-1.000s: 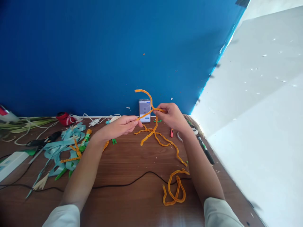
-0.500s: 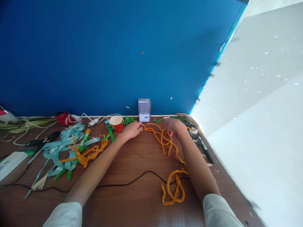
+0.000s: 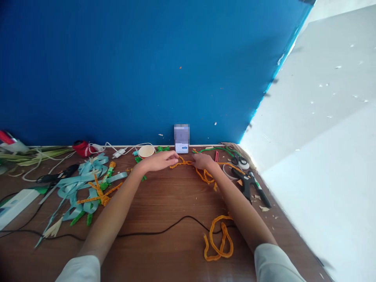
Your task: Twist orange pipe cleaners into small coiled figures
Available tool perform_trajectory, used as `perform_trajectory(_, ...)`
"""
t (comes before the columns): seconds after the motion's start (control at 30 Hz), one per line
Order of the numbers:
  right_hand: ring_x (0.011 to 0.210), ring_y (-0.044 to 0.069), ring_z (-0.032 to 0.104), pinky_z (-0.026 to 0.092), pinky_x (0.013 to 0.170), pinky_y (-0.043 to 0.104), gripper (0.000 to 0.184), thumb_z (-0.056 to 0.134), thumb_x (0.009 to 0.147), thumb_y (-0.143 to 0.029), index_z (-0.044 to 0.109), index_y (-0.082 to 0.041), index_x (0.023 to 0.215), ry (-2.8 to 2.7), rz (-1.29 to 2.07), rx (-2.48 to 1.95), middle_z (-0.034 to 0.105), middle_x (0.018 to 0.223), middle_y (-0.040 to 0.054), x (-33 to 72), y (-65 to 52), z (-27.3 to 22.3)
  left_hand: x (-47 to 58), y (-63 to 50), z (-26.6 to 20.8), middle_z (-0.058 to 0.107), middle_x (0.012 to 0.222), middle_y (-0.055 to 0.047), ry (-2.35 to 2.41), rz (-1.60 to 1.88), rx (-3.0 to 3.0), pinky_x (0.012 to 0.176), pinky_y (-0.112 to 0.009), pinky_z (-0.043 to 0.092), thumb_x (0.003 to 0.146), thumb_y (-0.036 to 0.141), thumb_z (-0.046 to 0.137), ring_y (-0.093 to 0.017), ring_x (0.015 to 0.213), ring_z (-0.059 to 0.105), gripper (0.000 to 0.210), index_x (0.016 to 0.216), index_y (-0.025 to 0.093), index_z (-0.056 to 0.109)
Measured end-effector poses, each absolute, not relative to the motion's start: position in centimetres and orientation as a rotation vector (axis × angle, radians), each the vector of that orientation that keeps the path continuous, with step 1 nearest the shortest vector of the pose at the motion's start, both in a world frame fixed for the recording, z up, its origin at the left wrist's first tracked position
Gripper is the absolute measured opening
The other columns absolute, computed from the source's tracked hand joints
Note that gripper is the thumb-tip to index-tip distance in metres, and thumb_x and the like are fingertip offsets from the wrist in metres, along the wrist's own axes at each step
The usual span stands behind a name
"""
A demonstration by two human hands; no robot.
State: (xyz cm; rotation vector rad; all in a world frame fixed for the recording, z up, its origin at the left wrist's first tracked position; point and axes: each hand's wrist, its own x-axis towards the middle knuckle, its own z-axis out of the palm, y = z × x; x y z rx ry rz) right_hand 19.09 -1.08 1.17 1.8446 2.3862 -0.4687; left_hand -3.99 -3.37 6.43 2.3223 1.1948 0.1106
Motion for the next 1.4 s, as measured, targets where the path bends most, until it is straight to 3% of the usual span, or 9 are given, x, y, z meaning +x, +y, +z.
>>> perform_trajectory(0.1,0.081,0.020,0.064,0.039,0.064,0.026,0.013,0.058,0.087,-0.026,0.067,-0.018,0.090,2.470,-0.511,1.842,0.072,0.093,0.0095,19.5,-1.0,1.5,-5.2,-3.5,7.9,0.070,0.114,-0.003,1.253,0.399,2.242,0.073,-0.027,0.047,0.095,0.053,0.041,-0.019,0.094,0.065,0.041,0.116,0.025,0.062)
perform_trajectory(0.27,0.071,0.015,0.057,0.034,0.061,0.025,0.020,0.046,0.094,-0.030,0.062,-0.018,0.097,2.717,-0.535,1.869,0.068,0.082,0.0045,19.4,-2.4,4.9,-6.2,-3.9,9.3,0.071,0.094,-0.003,1.360,0.589,2.219,0.059,-0.026,0.041,0.095,0.049,0.043,-0.017,0.072,0.062,0.037,0.113,0.025,0.066)
perform_trajectory(0.43,0.061,0.013,0.051,0.030,0.057,0.026,0.019,0.046,0.095,-0.034,0.057,-0.020,0.092,2.971,-0.613,1.841,0.061,0.071,0.0001,18.6,-5.8,8.8,-5.4,-4.5,9.7,0.071,0.107,-0.003,1.170,0.711,2.206,0.064,-0.024,0.044,0.094,0.042,0.050,-0.017,0.085,0.064,0.032,0.119,0.027,0.065)
perform_trajectory(0.57,0.056,0.013,0.048,0.029,0.054,0.025,0.017,0.046,0.094,-0.033,0.056,-0.021,0.087,3.088,-0.686,1.815,0.056,0.063,-0.0022,17.8,-7.8,10.5,-4.8,-5.2,10.2,0.072,0.107,-0.003,1.077,0.778,2.255,0.069,-0.026,0.045,0.095,0.038,0.052,-0.017,0.086,0.063,0.027,0.110,0.025,0.070)
perform_trajectory(0.8,0.059,0.012,0.048,0.032,0.055,0.025,0.015,0.047,0.095,-0.032,0.051,-0.021,0.086,3.234,-0.711,1.917,0.058,0.070,-0.0019,17.6,-8.7,11.3,-4.9,-5.9,10.9,0.072,0.103,-0.002,0.982,0.861,2.173,0.075,-0.027,0.049,0.090,0.033,0.061,-0.017,0.089,0.065,0.018,0.103,0.023,0.070)
perform_trajectory(1.1,0.066,0.012,0.055,0.038,0.059,0.025,0.019,0.050,0.099,-0.040,0.051,-0.021,0.098,3.389,-1.199,1.836,0.062,0.075,-0.0008,17.5,-10.0,11.7,-4.9,-7.5,12.3,0.071,0.089,0.000,0.976,0.869,2.208,0.071,-0.024,0.047,0.094,0.030,0.054,-0.015,0.082,0.064,0.016,0.100,0.023,0.067)
perform_trajectory(1.23,0.058,0.011,0.048,0.032,0.054,0.025,0.023,0.048,0.100,-0.043,0.056,-0.022,0.103,3.382,-1.119,1.744,0.059,0.071,-0.0029,16.8,-10.5,11.5,-4.4,-7.8,12.1,0.070,0.096,-0.002,0.899,0.991,2.192,0.075,-0.025,0.049,0.098,0.030,0.048,-0.016,0.089,0.066,0.020,0.105,0.022,0.064)
perform_trajectory(1.4,0.054,0.009,0.041,0.029,0.056,0.025,0.029,0.044,0.102,-0.041,0.052,-0.021,0.083,3.422,-0.938,1.704,0.051,0.062,-0.0051,15.5,-10.9,11.0,-2.6,-7.5,10.7,0.069,0.105,-0.005,0.761,1.405,1.955,0.082,-0.027,0.053,0.097,0.029,0.051,-0.015,0.093,0.067,0.017,0.112,0.022,0.051)
